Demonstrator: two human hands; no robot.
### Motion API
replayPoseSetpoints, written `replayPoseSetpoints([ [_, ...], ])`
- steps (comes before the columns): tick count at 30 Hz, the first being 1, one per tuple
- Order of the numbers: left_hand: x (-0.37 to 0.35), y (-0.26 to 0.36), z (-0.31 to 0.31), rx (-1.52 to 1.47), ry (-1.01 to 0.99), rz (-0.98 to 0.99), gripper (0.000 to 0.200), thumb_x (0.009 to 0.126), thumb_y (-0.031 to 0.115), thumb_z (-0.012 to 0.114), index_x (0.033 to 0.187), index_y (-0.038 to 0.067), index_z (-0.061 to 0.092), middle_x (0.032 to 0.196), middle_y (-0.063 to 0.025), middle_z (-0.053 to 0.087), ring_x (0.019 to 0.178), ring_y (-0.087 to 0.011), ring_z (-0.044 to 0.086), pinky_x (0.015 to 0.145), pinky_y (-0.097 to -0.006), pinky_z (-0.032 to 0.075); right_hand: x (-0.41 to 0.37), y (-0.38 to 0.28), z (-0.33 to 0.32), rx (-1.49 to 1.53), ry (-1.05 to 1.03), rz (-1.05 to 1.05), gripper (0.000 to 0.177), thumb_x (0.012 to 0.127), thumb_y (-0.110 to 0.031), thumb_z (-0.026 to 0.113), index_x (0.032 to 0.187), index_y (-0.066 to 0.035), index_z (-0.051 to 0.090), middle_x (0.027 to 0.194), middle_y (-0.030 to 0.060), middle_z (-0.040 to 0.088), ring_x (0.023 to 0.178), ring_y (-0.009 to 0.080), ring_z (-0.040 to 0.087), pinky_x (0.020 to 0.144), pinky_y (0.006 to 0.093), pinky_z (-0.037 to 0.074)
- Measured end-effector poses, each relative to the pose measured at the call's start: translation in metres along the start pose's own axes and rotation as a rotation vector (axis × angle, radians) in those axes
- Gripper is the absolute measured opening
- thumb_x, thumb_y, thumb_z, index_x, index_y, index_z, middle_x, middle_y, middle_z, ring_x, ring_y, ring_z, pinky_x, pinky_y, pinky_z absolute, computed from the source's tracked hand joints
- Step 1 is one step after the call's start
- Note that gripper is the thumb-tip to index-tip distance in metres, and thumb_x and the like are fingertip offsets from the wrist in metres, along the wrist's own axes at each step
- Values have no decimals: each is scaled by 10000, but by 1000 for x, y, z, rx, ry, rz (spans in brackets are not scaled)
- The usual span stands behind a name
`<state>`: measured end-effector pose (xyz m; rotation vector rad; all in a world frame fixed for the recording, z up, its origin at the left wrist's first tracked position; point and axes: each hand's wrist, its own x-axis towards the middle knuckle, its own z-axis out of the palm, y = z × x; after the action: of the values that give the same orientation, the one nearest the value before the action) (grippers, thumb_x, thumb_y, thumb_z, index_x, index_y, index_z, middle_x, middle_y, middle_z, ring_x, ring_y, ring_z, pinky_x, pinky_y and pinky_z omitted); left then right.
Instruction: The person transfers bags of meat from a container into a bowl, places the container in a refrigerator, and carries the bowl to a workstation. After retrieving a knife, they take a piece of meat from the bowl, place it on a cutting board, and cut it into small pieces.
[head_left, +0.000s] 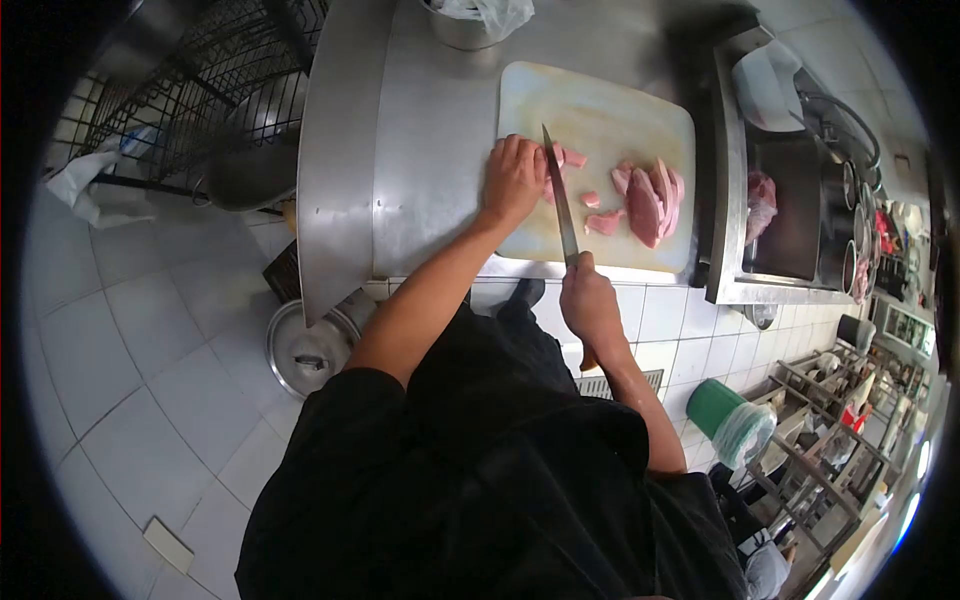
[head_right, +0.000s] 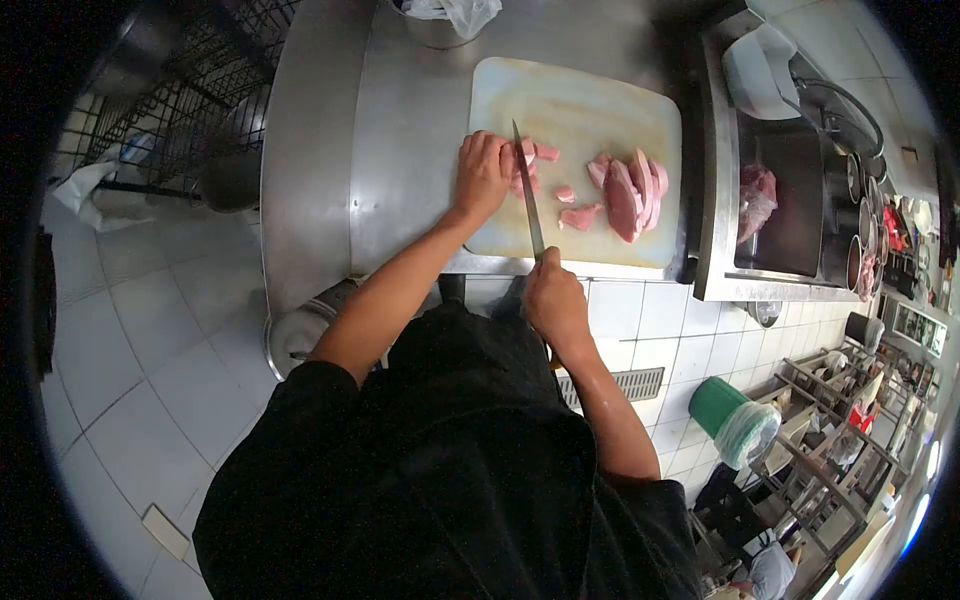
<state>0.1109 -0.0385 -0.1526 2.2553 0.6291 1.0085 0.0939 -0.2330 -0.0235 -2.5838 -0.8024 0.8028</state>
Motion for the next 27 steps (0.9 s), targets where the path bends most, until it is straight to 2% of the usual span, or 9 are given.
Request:
replayPoseSetpoints([
  [3,0,2,2,79,-69,10,84,877,124,588,893,42,573,909,-144,567,882,-348,548,799,-466,456,23,2,17,3,49,-38,151,943,-102,466,964,39,416,717,352,612,708,539,620,648,613,487],
  [7,4,0,-1,116,-95,30,69,866,105,591,890,46,565,894,-145,557,870,-354,542,790,-468,451,83,5,44,7,166,-117,189,959,-158,464,999,24,432,745,350,616,735,535,621,677,605,487],
  [9,7,-1,0,108,-84,47,65,863,104,589,883,47,566,890,-142,556,872,-350,541,789,-466,451,125,13,48,23,247,-218,227,964,-192,480,1007,27,441,733,328,620,661,488,639,611,563,515],
  [11,6,2,-6,71,-99,83,59,867,101,584,875,46,566,888,-137,557,876,-346,540,790,-463,451,154,-1,28,179,109,-59,254,967,-215,492,991,36,464,695,289,616,589,425,650,525,491,533],
  [15,4,-1,-14,-56,-125,56,119,899,117,569,967,38,627,941,-123,587,923,-343,555,818,-430,457,131,-21,-18,245,164,-146,220,968,-210,476,978,8,502,745,314,635,654,443,657,609,551,516],
  [17,-4,-1,-28,-155,-77,-64,168,877,118,631,1017,28,652,1004,-118,618,964,-348,579,854,-427,467,103,-25,-28,217,205,-136,225,971,-217,476,983,5,507,744,313,634,659,458,650,610,559,509],
  [21,-27,4,-57,-164,-67,-82,187,837,82,680,1012,21,658,1004,-120,629,968,-339,594,859,-423,483,58,-5,5,30,227,-217,210,974,-197,463,1007,10,468,757,335,626,702,520,622,645,604,486],
  [24,-25,5,-57,-217,-145,-115,195,815,58,682,1006,21,662,994,-122,630,956,-327,604,834,-409,498,39,-11,16,-33,87,-112,194,969,-183,462,1004,7,444,739,345,620,717,533,621,662,609,489],
  [27,-18,3,-55,-227,-226,-87,207,791,38,675,997,16,659,990,-123,629,939,-324,609,817,-407,509,36,-11,24,-39,85,-73,166,961,-160,459,990,2,436,729,350,616,726,538,623,660,611,492],
])
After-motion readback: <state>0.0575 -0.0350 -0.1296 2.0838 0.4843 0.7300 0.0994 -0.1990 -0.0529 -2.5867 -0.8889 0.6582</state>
